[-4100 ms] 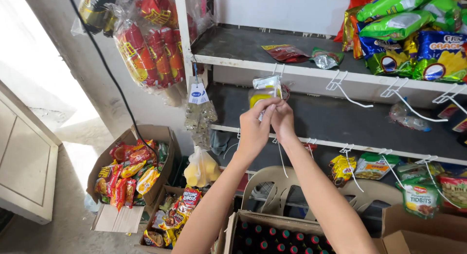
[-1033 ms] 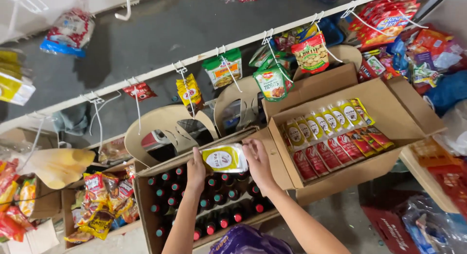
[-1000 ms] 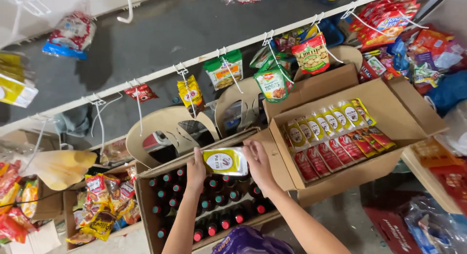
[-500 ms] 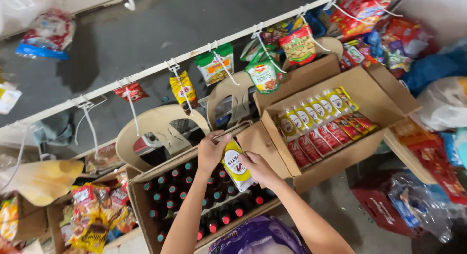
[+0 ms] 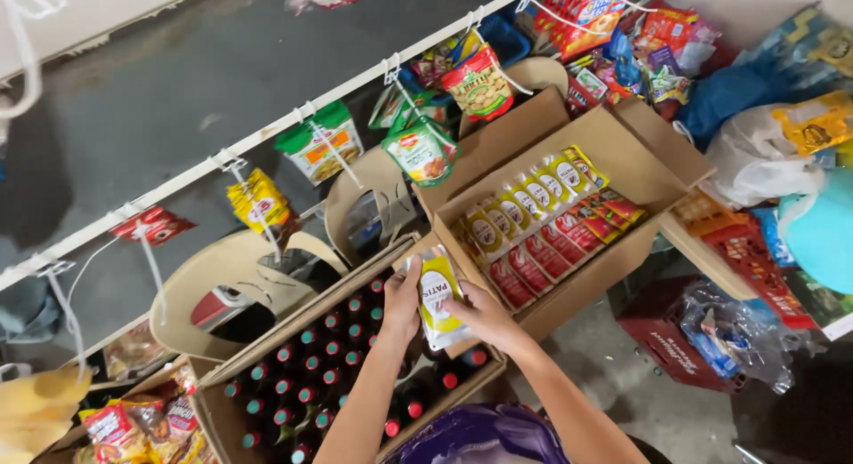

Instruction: Organize condiment pouches and items in boxes in a small grocery store.

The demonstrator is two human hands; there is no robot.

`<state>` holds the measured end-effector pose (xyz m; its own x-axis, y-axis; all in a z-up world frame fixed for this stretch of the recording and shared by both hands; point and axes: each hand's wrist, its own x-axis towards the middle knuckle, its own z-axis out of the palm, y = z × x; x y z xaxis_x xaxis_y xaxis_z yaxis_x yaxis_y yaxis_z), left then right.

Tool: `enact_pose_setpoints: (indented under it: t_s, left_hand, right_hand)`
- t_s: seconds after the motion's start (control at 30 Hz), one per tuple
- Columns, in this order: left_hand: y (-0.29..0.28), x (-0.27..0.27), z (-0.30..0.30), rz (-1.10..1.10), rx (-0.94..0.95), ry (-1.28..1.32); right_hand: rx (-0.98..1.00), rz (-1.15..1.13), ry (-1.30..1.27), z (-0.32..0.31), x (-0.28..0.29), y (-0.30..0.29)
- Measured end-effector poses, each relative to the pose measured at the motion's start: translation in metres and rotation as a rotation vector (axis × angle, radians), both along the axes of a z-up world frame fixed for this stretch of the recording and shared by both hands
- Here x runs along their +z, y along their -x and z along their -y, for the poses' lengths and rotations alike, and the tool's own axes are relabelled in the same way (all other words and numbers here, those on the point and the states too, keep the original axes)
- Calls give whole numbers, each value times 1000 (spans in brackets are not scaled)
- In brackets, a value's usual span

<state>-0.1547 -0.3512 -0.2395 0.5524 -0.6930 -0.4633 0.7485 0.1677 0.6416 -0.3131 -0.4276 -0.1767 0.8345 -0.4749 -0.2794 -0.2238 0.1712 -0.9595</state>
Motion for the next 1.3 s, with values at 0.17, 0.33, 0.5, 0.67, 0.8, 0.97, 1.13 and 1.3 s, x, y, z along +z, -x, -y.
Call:
enact_pose_setpoints:
  t_s: [0.17,0.33,0.5,0.67,0.8,0.97,1.13,1.3]
  left_hand:
    - [37,-16,75,0,-4,-35]
    - [73,-40,159,-52,11,-44]
    - [103,-115,209,354,-102,-325]
    - [109,-118,234,225,-69,-425]
    - [107,-187,239,272,9,-689]
    - [75,-180,239,-67,19,-834]
    - [76,-330,223,384,164,-847]
    - [76,-289,230,807,-88,-1109]
  right_hand:
    - [49,-148,-157,74,-2,35]
    - [99,-69,26,165,-53,74]
    - [102,-347,137,239,-104,87]
    - [222,-401,89,281,-155,72]
    - [325,-232,202,287,-197,47]
    - [313,-319,401,278,-241,15]
    - [178,-287,358,271,-266,-5]
    - [172,-458,467,276,-248,-16]
